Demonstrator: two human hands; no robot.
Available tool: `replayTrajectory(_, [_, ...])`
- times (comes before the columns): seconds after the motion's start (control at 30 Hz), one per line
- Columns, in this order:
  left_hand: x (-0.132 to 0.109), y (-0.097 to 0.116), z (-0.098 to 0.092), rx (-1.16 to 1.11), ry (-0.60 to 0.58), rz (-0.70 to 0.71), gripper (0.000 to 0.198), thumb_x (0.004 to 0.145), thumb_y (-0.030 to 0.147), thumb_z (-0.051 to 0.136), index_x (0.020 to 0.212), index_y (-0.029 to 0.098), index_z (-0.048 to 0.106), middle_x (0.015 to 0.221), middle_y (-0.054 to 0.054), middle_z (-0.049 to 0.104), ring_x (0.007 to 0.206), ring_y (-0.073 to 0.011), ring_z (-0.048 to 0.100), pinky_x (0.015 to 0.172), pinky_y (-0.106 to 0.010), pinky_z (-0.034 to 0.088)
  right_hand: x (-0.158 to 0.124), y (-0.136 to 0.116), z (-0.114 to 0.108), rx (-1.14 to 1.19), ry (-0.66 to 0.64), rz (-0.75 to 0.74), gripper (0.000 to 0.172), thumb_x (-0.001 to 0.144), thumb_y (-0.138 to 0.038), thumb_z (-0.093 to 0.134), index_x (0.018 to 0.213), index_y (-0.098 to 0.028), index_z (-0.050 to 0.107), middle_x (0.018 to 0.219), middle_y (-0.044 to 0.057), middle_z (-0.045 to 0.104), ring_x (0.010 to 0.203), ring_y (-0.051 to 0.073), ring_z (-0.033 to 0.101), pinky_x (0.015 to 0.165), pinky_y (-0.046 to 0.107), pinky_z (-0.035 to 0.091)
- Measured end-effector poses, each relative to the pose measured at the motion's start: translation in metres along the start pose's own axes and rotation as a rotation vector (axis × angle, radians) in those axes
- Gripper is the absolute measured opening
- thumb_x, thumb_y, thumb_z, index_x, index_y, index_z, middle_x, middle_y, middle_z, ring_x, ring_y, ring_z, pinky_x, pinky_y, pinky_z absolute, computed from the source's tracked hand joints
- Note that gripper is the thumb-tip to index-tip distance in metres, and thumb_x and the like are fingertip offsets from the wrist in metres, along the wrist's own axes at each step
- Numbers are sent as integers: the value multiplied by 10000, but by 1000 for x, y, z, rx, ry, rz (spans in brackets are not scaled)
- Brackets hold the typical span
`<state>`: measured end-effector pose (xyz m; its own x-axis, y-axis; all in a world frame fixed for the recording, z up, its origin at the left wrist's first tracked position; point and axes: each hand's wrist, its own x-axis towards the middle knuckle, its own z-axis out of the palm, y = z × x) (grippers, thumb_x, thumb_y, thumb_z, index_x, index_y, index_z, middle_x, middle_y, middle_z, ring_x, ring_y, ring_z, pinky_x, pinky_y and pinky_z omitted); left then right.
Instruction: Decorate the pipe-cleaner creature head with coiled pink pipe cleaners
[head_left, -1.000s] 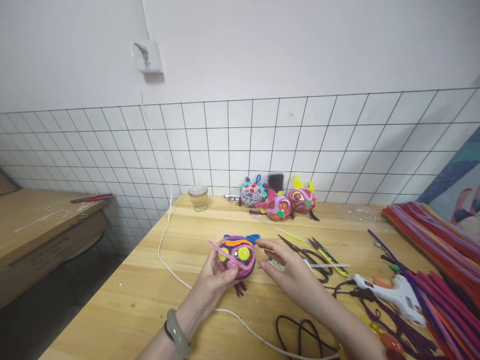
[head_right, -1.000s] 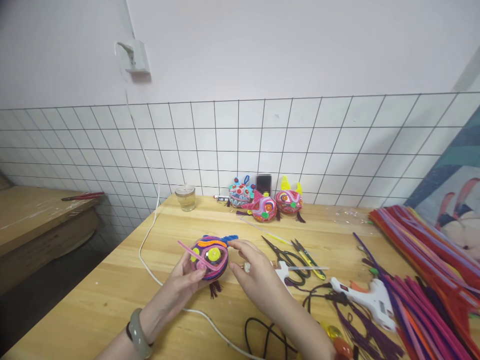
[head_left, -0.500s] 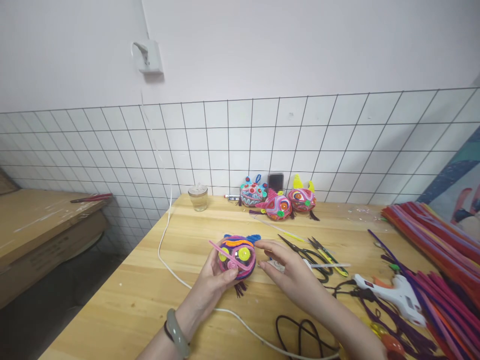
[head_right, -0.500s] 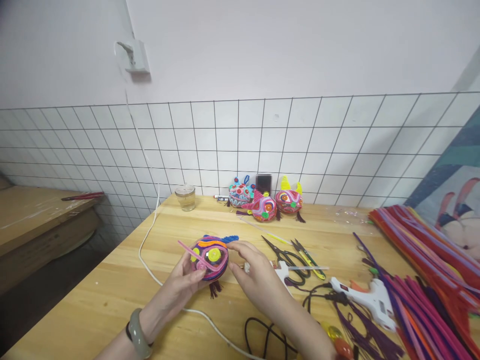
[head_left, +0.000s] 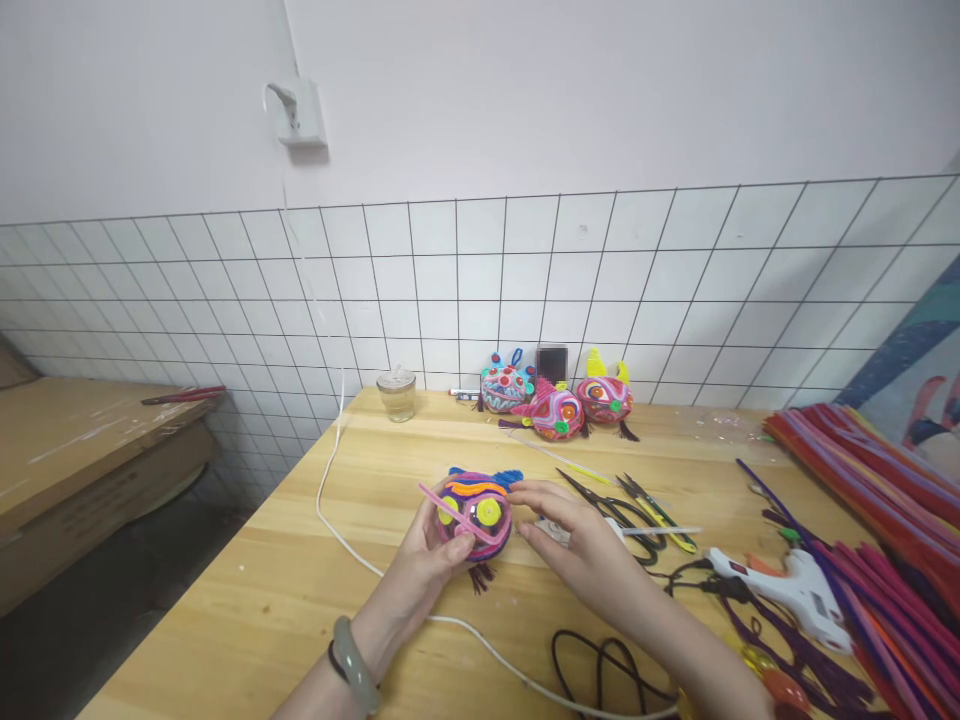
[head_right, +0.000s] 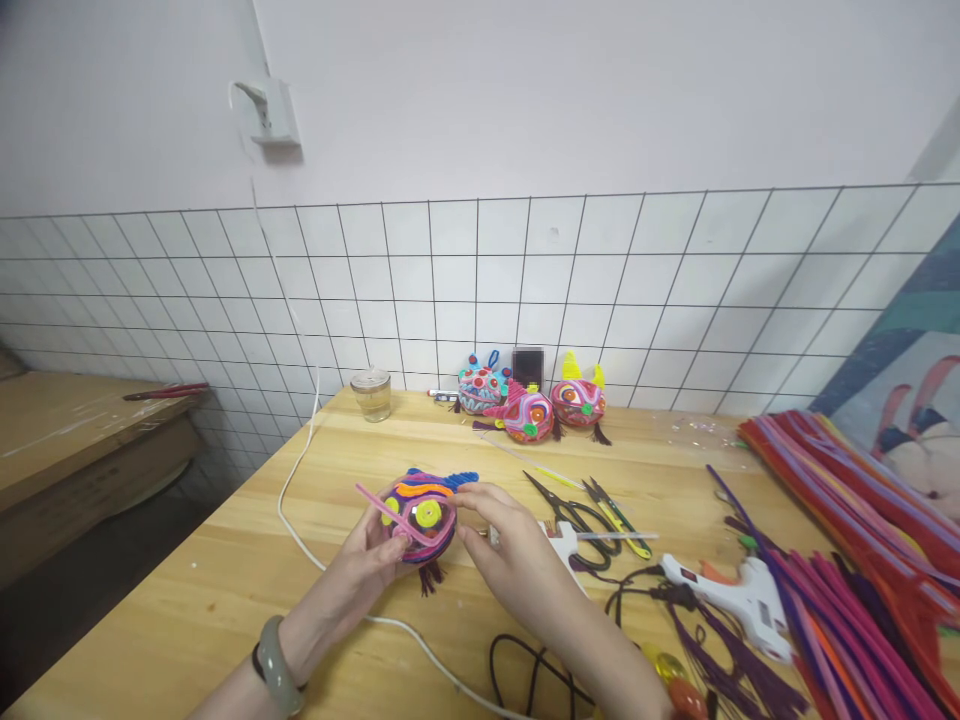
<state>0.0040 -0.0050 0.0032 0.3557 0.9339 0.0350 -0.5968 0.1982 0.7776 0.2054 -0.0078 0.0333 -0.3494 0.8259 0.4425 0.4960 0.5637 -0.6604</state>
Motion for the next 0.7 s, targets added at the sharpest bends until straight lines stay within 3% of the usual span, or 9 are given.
replayTrajectory(0.5, [1,-1,1,24,-10,18,769,659,159,770,1326,274,405,1295,-130,561,1212,-319,490,998,-475,389,1,-10,-1,32,-9,24,266,834,-123,516,1049,-228,633,1054,71,645,1017,211,588,877,353,480])
replayTrajectory(0.7, [4,-7,-2,177,-12,135,767,614,204,807,1284,228,432,1269,-143,569,1199,-311,500,1021,-448,367,0,-16,1,52,27,-22,216,850,-121,524,1019,-202,632,947,68,634,892,187,598,782,325,497])
